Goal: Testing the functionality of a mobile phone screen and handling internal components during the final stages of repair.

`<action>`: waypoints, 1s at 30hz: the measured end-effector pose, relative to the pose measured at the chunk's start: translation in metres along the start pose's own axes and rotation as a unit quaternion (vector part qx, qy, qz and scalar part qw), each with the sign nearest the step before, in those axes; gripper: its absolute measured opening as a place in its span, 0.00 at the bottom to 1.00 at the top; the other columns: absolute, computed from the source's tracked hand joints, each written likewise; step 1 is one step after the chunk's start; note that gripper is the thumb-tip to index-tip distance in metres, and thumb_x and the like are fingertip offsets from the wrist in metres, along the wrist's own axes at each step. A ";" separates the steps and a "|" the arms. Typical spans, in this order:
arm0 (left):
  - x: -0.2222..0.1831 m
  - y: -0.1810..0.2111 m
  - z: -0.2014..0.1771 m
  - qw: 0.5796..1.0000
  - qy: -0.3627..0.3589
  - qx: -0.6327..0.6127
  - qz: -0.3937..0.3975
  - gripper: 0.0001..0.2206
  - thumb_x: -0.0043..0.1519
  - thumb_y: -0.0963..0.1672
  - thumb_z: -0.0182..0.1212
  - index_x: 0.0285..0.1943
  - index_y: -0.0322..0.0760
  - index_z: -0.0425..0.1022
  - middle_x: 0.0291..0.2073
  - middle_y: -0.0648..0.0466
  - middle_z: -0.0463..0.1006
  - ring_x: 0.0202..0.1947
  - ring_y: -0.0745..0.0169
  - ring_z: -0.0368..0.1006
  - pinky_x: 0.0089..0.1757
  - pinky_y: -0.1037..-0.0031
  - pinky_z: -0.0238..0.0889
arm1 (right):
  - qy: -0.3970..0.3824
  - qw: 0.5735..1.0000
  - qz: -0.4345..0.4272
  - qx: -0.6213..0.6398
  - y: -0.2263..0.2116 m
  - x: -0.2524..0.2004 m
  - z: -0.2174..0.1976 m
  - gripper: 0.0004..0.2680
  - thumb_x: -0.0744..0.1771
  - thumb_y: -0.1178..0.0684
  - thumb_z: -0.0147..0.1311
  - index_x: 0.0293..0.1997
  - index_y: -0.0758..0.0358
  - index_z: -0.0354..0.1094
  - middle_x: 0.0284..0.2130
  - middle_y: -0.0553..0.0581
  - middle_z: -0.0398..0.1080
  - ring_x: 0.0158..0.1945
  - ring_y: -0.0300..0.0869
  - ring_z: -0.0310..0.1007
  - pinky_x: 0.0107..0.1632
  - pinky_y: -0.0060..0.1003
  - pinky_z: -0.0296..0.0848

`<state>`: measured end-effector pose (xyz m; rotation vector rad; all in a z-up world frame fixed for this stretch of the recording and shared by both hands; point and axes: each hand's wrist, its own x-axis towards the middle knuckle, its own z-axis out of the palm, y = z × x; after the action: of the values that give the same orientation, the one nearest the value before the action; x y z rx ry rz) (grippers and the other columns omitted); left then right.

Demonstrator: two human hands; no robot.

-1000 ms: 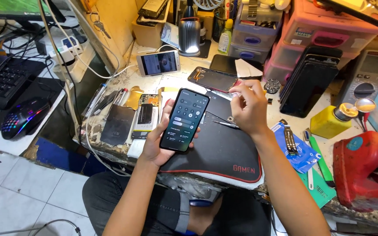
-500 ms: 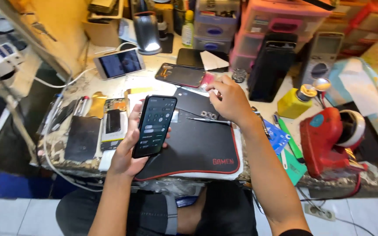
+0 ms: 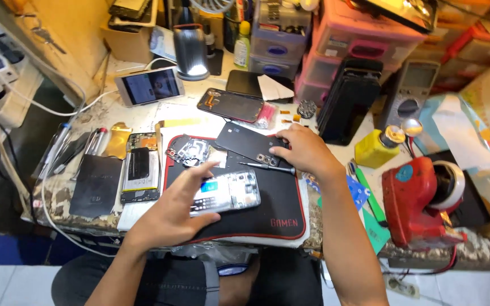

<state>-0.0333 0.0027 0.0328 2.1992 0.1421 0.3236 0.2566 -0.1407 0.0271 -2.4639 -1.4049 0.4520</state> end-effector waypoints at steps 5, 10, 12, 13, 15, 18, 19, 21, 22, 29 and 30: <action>-0.001 0.010 0.007 0.994 -0.051 0.096 0.001 0.43 0.52 0.42 0.72 0.78 0.40 0.51 0.51 0.40 0.73 0.52 0.34 0.69 0.54 0.49 0.58 | -0.009 0.999 0.006 -0.044 -0.016 -0.004 -0.002 0.20 0.65 0.41 0.61 0.59 0.61 0.73 0.47 0.64 0.72 0.53 0.57 0.74 0.54 0.50 0.73; 0.004 0.009 0.006 0.999 -0.047 0.018 -0.009 0.40 0.53 0.39 0.70 0.76 0.33 0.53 0.51 0.35 0.74 0.53 0.29 0.69 0.54 0.47 0.59 | -0.017 0.998 0.034 -0.052 -0.015 0.004 0.008 0.28 0.61 0.33 0.66 0.63 0.60 0.70 0.51 0.61 0.69 0.57 0.57 0.70 0.57 0.53 0.72; -0.001 -0.028 0.013 0.966 -0.011 -0.252 -0.054 0.46 0.54 0.42 0.72 0.80 0.47 0.44 0.56 0.35 0.71 0.59 0.39 0.69 0.61 0.49 0.56 | -0.019 0.999 0.035 -0.034 -0.015 0.003 0.006 0.29 0.62 0.31 0.63 0.64 0.60 0.69 0.52 0.64 0.69 0.59 0.59 0.70 0.57 0.54 0.72; -0.001 -0.027 0.013 0.967 -0.013 -0.248 -0.058 0.46 0.54 0.42 0.72 0.80 0.47 0.44 0.56 0.35 0.71 0.59 0.39 0.69 0.61 0.49 0.56 | -0.020 0.999 0.034 -0.028 -0.014 0.004 0.008 0.29 0.62 0.31 0.63 0.64 0.60 0.69 0.52 0.64 0.69 0.59 0.59 0.70 0.57 0.54 0.72; -0.001 -0.027 0.014 0.828 0.043 -0.557 -0.046 0.42 0.61 0.42 0.64 0.80 0.58 0.37 0.61 0.29 0.67 0.57 0.32 0.71 0.53 0.48 0.70 | -0.009 0.999 0.040 -0.025 -0.012 0.006 0.011 0.26 0.64 0.31 0.60 0.63 0.57 0.71 0.52 0.61 0.69 0.59 0.57 0.70 0.57 0.52 0.71; 0.002 -0.007 0.005 0.756 0.045 -0.653 -0.025 0.37 0.64 0.47 0.61 0.78 0.59 0.40 0.64 0.33 0.67 0.56 0.33 0.73 0.49 0.47 0.73 | -0.017 0.999 0.028 -0.032 -0.019 0.003 0.008 0.23 0.65 0.33 0.59 0.63 0.55 0.71 0.52 0.59 0.69 0.60 0.55 0.69 0.58 0.50 0.71; 0.003 -0.006 0.005 0.757 0.047 -0.651 -0.025 0.37 0.64 0.47 0.61 0.78 0.59 0.40 0.64 0.33 0.67 0.56 0.33 0.73 0.49 0.47 0.73 | -0.017 0.999 0.026 -0.031 -0.018 0.004 0.009 0.23 0.65 0.33 0.59 0.63 0.55 0.71 0.52 0.59 0.69 0.60 0.55 0.69 0.58 0.50 0.71; 0.002 -0.003 0.006 0.727 0.048 -0.685 -0.009 0.37 0.65 0.48 0.60 0.79 0.59 0.39 0.66 0.35 0.67 0.56 0.31 0.73 0.49 0.42 0.71 | -0.003 0.999 0.020 -0.040 -0.017 0.005 0.011 0.23 0.66 0.33 0.57 0.63 0.55 0.71 0.52 0.60 0.69 0.60 0.56 0.70 0.59 0.51 0.70; 0.002 -0.007 0.009 0.728 0.051 -0.684 -0.007 0.37 0.65 0.48 0.60 0.79 0.59 0.39 0.66 0.35 0.67 0.56 0.31 0.73 0.49 0.42 0.71 | -0.003 0.999 0.017 -0.041 -0.018 0.005 0.011 0.23 0.66 0.33 0.57 0.63 0.55 0.71 0.52 0.60 0.69 0.60 0.56 0.70 0.59 0.51 0.70; 0.004 -0.015 0.016 0.699 0.048 -0.714 0.006 0.37 0.66 0.49 0.58 0.80 0.62 0.36 0.69 0.38 0.63 0.60 0.29 0.70 0.51 0.40 0.69 | 0.098 0.994 -0.028 -0.026 -0.005 0.012 0.031 0.21 0.68 0.37 0.56 0.63 0.57 0.71 0.49 0.62 0.71 0.55 0.57 0.73 0.55 0.51 0.71; 0.005 -0.016 0.017 0.697 0.057 -0.714 0.005 0.37 0.66 0.50 0.58 0.80 0.63 0.37 0.69 0.38 0.64 0.59 0.29 0.70 0.51 0.39 0.69 | 0.181 0.981 -0.065 0.005 -0.001 0.017 0.038 0.20 0.68 0.38 0.57 0.64 0.58 0.71 0.48 0.62 0.70 0.53 0.59 0.74 0.54 0.53 0.71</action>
<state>-0.0239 0.0001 0.0112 0.6038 -0.0667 0.3763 0.2490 -0.1226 -0.0098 -2.2794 -1.3902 -0.0194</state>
